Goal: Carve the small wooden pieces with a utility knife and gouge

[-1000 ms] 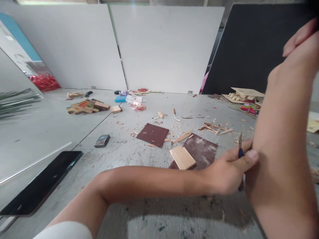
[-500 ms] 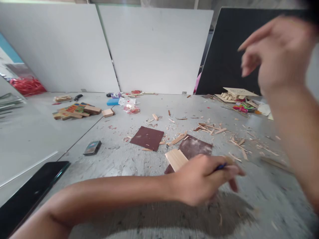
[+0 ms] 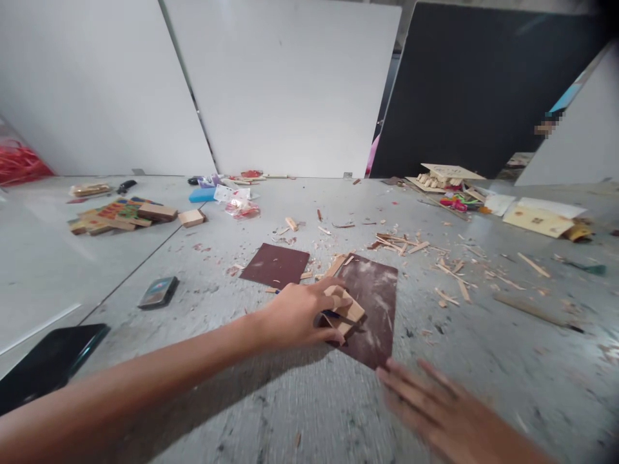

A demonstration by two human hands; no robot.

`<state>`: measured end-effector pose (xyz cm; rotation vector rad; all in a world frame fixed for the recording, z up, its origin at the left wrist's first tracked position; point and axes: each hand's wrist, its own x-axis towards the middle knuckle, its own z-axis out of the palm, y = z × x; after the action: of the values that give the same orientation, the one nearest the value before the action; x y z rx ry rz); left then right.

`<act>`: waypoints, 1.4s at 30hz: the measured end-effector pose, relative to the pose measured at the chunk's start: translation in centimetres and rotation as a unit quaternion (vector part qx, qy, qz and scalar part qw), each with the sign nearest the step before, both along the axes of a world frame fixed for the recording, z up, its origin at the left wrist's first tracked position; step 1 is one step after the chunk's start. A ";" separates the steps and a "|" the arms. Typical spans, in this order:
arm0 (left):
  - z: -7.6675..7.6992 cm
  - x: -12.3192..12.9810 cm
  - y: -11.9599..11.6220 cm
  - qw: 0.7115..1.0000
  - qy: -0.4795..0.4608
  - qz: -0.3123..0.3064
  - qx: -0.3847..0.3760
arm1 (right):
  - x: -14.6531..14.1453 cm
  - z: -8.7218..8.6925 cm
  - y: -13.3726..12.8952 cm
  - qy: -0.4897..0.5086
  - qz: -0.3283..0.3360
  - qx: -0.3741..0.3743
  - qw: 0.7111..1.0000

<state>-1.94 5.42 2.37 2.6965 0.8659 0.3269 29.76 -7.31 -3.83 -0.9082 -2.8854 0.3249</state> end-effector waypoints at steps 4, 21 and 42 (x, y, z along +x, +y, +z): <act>-0.3 -0.7 0.2 1.000 -0.002 0.001 0.001 | 8.1 2.0 5.2 0.008 -0.310 0.063 0.948; 0.7 -2.5 0.3 0.998 -0.039 -0.031 -0.024 | -3.0 5.0 2.5 0.122 -0.124 0.019 0.985; 2.7 -0.6 -2.6 0.980 -0.154 -0.129 -0.013 | -5.6 5.5 7.4 0.353 -0.202 -0.271 0.872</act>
<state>-2.58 2.83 5.07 2.5958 0.4243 0.6458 24.17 0.05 1.66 -1.1254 -1.8933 1.1709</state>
